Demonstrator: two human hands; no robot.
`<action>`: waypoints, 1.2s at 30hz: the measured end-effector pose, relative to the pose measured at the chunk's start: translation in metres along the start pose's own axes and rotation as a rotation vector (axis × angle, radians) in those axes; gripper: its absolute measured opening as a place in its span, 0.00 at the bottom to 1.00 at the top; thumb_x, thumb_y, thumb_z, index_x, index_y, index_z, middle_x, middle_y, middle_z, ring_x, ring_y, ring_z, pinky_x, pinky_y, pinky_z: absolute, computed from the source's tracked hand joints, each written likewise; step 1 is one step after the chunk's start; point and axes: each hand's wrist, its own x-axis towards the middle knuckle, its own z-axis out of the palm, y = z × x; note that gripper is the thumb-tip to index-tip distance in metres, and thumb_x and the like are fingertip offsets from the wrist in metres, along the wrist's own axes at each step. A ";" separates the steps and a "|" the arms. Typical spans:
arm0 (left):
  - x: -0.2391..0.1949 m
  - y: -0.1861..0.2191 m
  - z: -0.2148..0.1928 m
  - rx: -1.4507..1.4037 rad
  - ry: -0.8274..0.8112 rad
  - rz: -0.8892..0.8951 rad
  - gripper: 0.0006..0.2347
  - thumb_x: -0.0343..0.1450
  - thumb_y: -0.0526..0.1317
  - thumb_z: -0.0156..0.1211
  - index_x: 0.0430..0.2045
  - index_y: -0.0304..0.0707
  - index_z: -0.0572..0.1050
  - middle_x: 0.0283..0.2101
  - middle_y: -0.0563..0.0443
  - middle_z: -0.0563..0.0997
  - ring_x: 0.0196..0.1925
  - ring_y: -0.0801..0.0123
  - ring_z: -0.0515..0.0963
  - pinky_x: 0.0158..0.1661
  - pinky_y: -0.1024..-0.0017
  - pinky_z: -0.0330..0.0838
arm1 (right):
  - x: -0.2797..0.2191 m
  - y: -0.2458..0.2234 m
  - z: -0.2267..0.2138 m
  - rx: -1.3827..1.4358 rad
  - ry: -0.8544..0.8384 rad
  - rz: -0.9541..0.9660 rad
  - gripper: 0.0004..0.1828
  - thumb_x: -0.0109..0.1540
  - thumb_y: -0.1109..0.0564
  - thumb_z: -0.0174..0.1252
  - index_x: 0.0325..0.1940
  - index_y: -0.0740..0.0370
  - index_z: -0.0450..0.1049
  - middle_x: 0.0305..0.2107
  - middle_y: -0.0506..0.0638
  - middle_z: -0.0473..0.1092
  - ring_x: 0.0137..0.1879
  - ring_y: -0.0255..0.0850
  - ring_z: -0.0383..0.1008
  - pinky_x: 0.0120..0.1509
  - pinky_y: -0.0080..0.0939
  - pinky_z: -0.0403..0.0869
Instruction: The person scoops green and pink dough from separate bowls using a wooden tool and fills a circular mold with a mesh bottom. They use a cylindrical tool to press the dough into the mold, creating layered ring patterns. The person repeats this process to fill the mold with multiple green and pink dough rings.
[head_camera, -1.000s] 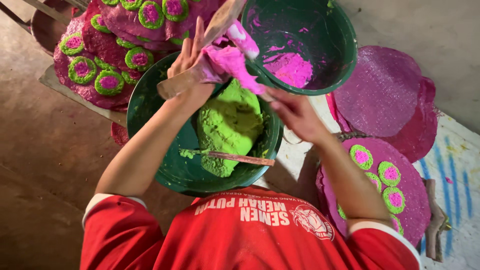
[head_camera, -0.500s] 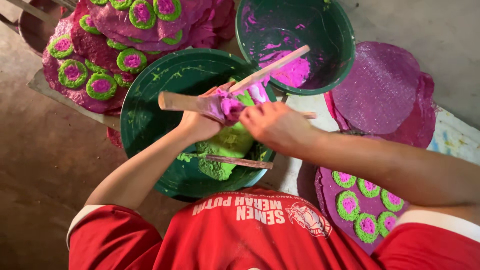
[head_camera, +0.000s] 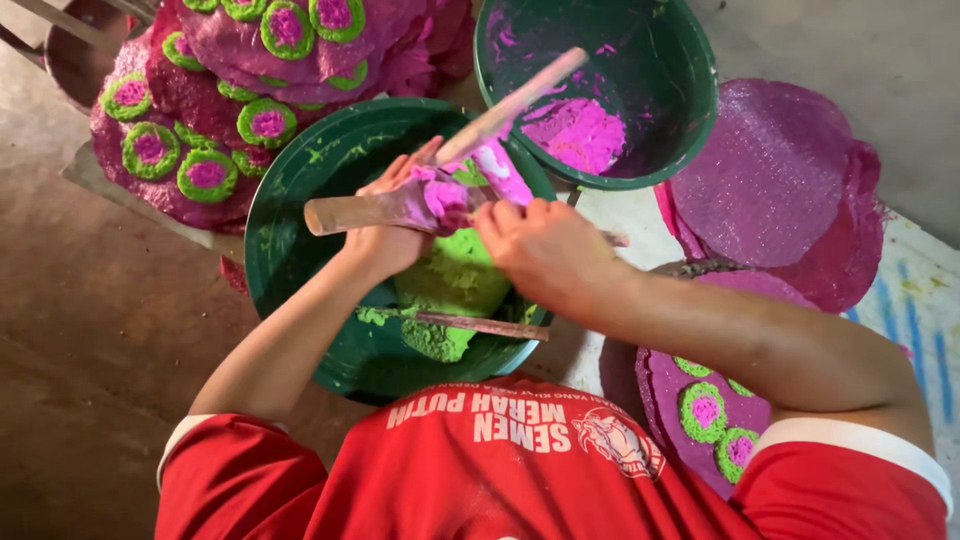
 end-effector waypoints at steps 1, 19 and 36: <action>-0.007 -0.008 0.002 0.009 0.018 -0.011 0.27 0.66 0.49 0.71 0.60 0.44 0.73 0.70 0.44 0.69 0.62 0.41 0.73 0.54 0.54 0.73 | -0.010 0.002 -0.003 0.085 -0.026 0.066 0.14 0.59 0.57 0.55 0.48 0.64 0.73 0.29 0.52 0.72 0.31 0.44 0.77 0.31 0.44 0.75; 0.023 -0.029 -0.031 0.075 0.302 -0.065 0.16 0.72 0.46 0.71 0.52 0.43 0.76 0.77 0.33 0.54 0.69 0.41 0.72 0.55 0.57 0.79 | -0.018 -0.011 0.088 1.577 0.189 0.615 0.23 0.71 0.63 0.53 0.72 0.62 0.69 0.48 0.65 0.74 0.50 0.36 0.67 0.55 0.38 0.70; 0.037 -0.022 -0.016 0.290 0.386 0.119 0.30 0.67 0.43 0.71 0.63 0.25 0.68 0.65 0.28 0.67 0.49 0.58 0.77 0.37 0.69 0.81 | -0.032 0.029 0.125 1.581 0.242 0.562 0.22 0.72 0.58 0.53 0.71 0.62 0.69 0.32 0.35 0.66 0.35 0.24 0.59 0.37 0.29 0.63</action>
